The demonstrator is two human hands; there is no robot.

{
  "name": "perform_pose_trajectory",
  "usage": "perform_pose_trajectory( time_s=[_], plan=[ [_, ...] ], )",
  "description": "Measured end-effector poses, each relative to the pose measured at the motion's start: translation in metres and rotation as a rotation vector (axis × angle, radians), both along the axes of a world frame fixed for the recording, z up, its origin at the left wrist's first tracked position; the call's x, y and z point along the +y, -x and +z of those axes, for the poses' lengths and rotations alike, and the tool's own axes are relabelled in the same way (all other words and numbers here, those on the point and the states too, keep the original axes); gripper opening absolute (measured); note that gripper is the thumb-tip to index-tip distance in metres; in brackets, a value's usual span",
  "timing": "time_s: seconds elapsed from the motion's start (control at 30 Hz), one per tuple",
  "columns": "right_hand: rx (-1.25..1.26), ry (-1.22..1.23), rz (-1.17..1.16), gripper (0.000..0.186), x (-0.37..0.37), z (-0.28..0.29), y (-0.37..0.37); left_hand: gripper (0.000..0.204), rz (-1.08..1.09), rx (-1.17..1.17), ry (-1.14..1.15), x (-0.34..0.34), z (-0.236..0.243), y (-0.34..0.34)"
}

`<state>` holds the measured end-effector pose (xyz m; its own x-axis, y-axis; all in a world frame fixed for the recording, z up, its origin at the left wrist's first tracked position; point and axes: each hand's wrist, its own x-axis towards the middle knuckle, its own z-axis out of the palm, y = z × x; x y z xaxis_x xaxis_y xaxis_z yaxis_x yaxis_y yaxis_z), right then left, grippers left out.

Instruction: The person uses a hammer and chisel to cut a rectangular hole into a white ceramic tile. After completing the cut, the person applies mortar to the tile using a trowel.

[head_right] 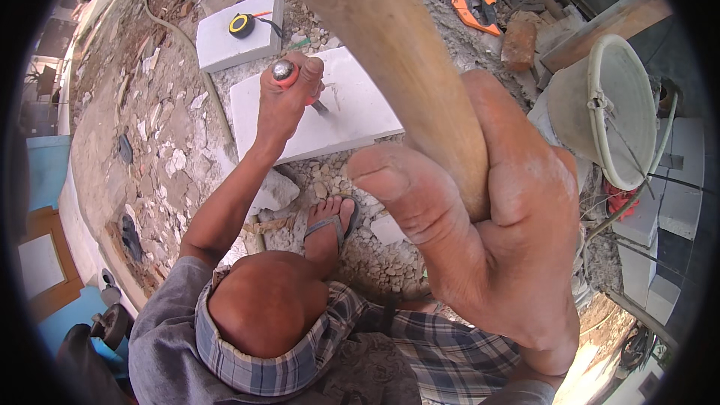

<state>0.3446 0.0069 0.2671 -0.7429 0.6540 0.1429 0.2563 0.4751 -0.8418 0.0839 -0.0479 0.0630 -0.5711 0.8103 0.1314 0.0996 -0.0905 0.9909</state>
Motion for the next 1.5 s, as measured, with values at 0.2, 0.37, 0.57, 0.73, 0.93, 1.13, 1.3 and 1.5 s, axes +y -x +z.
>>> perform_pose_trajectory(
  time_s=[0.2, 0.37, 0.57, 0.73, 0.93, 1.13, 1.3, 1.5],
  plan=[
    [-0.430, -0.114, 0.110, 0.040, 0.008, -0.015, 0.032, 0.043, -0.031, 0.058, 0.036, -0.002, -0.002, -0.008],
    [-0.441, -0.098, 0.120, 0.037, 0.012, -0.016, 0.016, 0.038, -0.021, 0.101, 0.069, -0.007, -0.005, -0.014],
    [-0.590, -0.087, 0.142, 0.038, 0.010, -0.028, 0.019, 0.040, -0.010, 0.122, 0.043, -0.007, -0.010, -0.014],
    [-0.462, 0.040, 0.035, 0.043, 0.016, -0.026, -0.007, 0.045, -0.013, -0.016, 0.036, 0.000, -0.002, -0.007],
    [-0.368, 0.055, -0.032, 0.051, 0.019, -0.024, -0.025, 0.048, -0.037, -0.002, -0.048, 0.013, 0.003, -0.013],
    [-0.331, 0.055, -0.007, 0.048, 0.019, -0.032, -0.017, 0.049, -0.022, -0.009, -0.002, 0.013, 0.000, -0.014],
    [-0.362, 0.083, 0.011, 0.052, 0.018, -0.027, -0.020, 0.050, -0.019, 0.038, 0.008, 0.010, 0.000, -0.013],
    [-0.242, 0.048, -0.022, 0.049, 0.011, -0.012, -0.012, 0.046, -0.067, 0.071, 0.040, 0.011, 0.006, -0.018]
  ],
)
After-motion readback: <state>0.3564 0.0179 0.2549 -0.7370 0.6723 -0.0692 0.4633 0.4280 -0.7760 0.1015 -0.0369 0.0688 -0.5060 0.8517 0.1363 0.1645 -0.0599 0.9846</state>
